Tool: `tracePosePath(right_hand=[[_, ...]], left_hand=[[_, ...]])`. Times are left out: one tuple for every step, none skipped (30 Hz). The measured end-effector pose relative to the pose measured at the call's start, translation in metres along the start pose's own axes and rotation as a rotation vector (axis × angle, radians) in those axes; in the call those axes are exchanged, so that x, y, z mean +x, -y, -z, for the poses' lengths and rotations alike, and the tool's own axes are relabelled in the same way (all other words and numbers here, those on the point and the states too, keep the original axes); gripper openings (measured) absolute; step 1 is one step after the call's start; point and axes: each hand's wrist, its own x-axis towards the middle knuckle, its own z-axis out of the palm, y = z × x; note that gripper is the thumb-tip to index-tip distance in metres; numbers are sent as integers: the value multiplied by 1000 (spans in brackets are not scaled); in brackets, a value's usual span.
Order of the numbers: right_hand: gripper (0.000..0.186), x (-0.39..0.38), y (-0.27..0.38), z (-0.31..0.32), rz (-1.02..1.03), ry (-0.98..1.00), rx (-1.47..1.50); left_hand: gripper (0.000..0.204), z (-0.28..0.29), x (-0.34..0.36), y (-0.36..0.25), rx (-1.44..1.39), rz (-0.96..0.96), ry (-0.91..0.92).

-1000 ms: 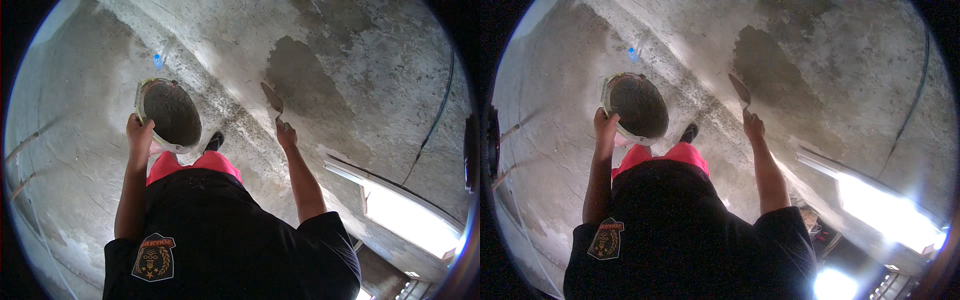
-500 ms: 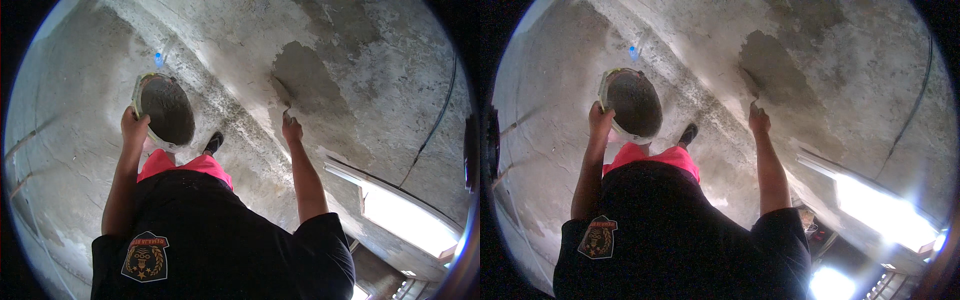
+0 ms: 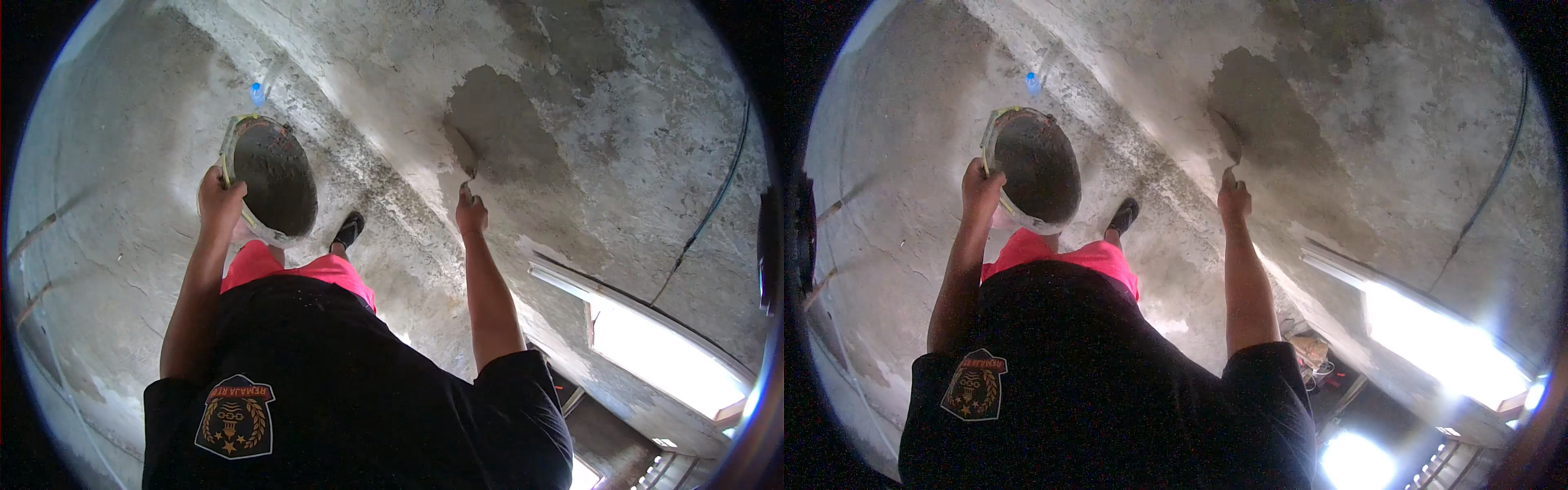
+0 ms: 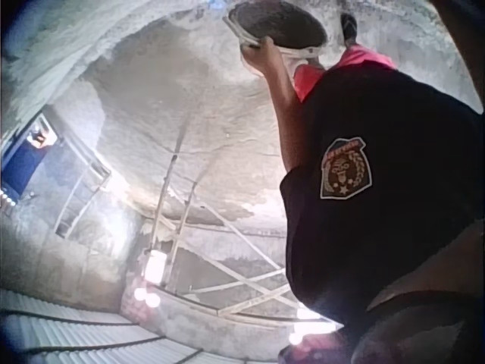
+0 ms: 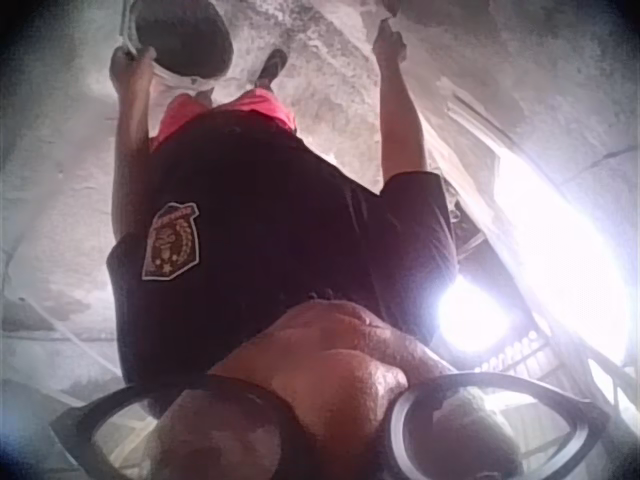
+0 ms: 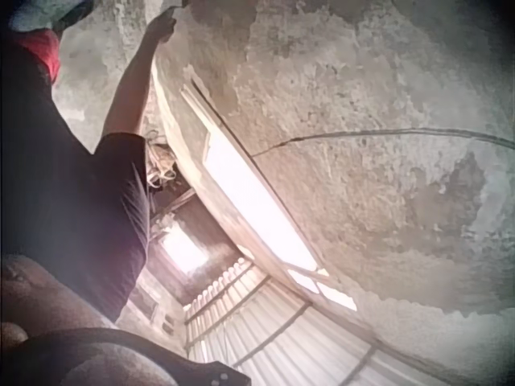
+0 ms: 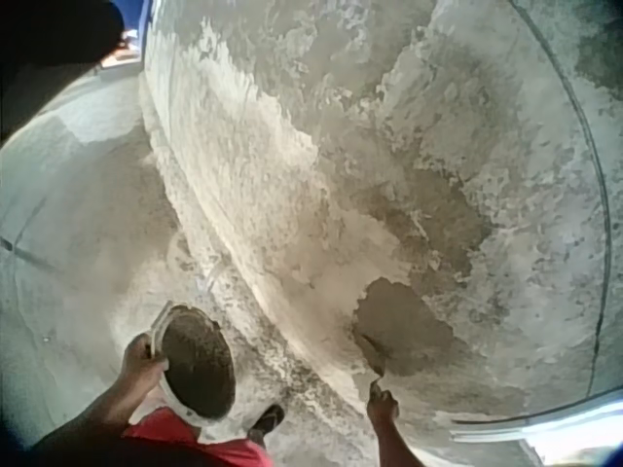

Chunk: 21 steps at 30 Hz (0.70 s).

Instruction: The person scoops mortar from a bucket using a trowel and spreads it onto a wall.

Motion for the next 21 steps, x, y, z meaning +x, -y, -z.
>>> tracePosePath(right_hand=[[46, 0, -11, -3, 0, 12, 16], [46, 1, -17, -12, 41, -18, -18], [46, -4, -12, -13, 50, -12, -17], [46, -10, -5, -13, 79, -13, -11], [46, -13, 1, -12, 108, -13, -5], [47, -7, 1, -11, 109, -21, -14], [47, -1, 1, -9, 105, -18, -17], [48, 5, 0, -6, 87, -14, -14], [49, 9, 2, -4, 74, -10, -8], [53, 7, 3, 0, 23, 16, 28], [53, 0, -1, -1, 25, 18, 29], [54, -9, -11, -6, 26, -3, 57], [55, -14, -26, -15, 25, -26, 85], [56, -14, -48, -31, -12, -31, 84], [55, -22, -45, -31, -17, 35, 122], [53, -25, -43, -29, 58, 37, 99], [52, -25, -41, -26, 133, 40, 76], [52, -25, -30, -11, 148, 73, 60], [51, -18, -21, 0, 159, 101, 43], [51, -4, -23, -1, 198, 102, -36], [51, 11, -18, 3, 195, 102, -31]], left_hand=[[24, -1, -1, -4, 27, 65, 20], [24, -3, 1, -4, 22, 65, 21], [24, -1, 1, 1, 31, 70, 21], [24, 0, 1, 3, 37, 72, 23], [24, -2, 1, 5, 37, 75, 17], [23, -5, -1, 5, 29, 72, 16], [23, -7, -2, 5, 23, 72, 15], [23, -9, -4, 4, 26, 73, 19], [23, -9, -3, 3, 48, 50, 2], [23, -9, -3, 1, 70, 26, -15], [23, -8, -5, 0, 71, 26, -18], [23, -9, -5, -4, 73, 54, -10], [23, -10, -5, -6, 74, 81, 0], [23, -14, -4, -9, 69, 74, 9], [23, -13, -7, -7, 75, 48, 6], [22, -13, -10, -6, 82, 21, 4], [22, -12, -11, -5, 87, 22, 0], [22, -12, -13, -6, 71, 39, 1], [21, -13, -13, -7, 52, 54, 6], [21, -13, -12, -7, 57, 51, 9], [21, -14, -9, -6, 58, 70, 19]])
